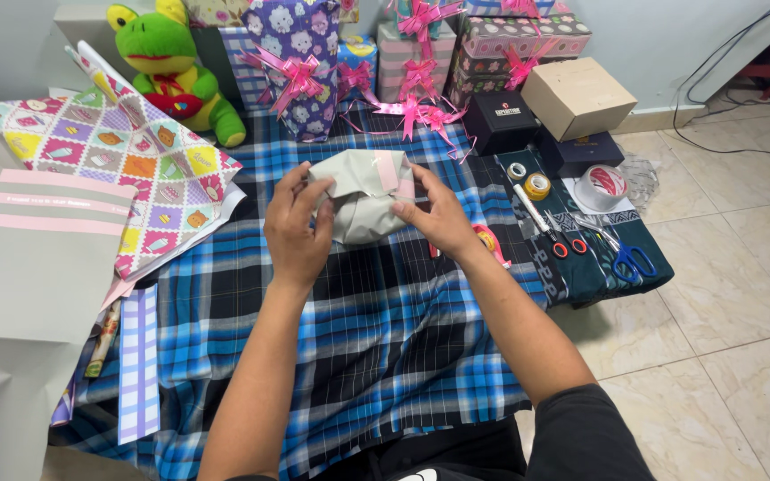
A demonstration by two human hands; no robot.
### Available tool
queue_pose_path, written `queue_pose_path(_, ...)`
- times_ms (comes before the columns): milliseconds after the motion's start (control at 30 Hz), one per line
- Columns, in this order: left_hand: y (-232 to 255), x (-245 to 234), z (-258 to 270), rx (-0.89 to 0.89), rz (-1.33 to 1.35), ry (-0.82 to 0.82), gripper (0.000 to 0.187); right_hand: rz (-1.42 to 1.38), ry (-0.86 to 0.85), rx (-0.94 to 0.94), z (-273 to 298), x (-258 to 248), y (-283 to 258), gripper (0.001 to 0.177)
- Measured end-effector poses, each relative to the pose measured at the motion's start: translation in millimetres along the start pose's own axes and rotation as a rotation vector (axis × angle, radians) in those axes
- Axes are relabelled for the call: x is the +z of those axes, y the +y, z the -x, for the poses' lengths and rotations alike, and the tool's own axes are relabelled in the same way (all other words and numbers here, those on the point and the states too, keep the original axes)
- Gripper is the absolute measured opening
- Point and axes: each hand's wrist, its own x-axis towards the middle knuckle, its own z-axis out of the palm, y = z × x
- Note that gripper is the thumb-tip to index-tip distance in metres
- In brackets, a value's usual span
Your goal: The person wraps a rectangular gift box with light gray paper, folds the edges, and secures them with pink tape. They then tie a pink ribbon around the package and adjust the bow.
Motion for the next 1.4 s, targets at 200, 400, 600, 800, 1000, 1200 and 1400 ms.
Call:
queue_pose_path(200,2.8,-17.4,-7.9,0.303,-0.25,-0.074,0.026,0.192,0.133,-0.182,3.0,0.4,-14.0,0.076)
queue_pose_path(400,6.6,-15.9,-11.0,0.393,-0.316,-0.168,0.036,0.75,0.168,-0.649,18.6,24.8,-28.8,0.058)
queue_pose_path(600,10.5,-16.6,-6.1,0.171,-0.113,-0.16,0.026,0.828,0.132,-0.618,13.4,34.3,-29.0,0.035)
queue_pose_path(800,11.1,-0.1,1.6,-0.186,0.22,-0.015,0.025,0.729,0.22,-0.647,13.1,40.4,-19.2,0.042)
queue_pose_path(1000,3.9,7.7,-4.0,-0.295,0.187,-0.013,0.023,0.679,0.351,-0.649,24.5,48.3,-7.5,0.037)
queue_pose_path(1200,-1.9,12.0,-6.1,-0.412,0.19,-0.063,0.046,0.692,0.313,-0.624,26.5,48.8,-1.5,0.033)
queue_pose_path(1400,-17.3,9.5,-5.1,-0.516,0.388,-0.334,0.065,0.584,0.357,-0.659,26.3,46.6,2.6,0.049)
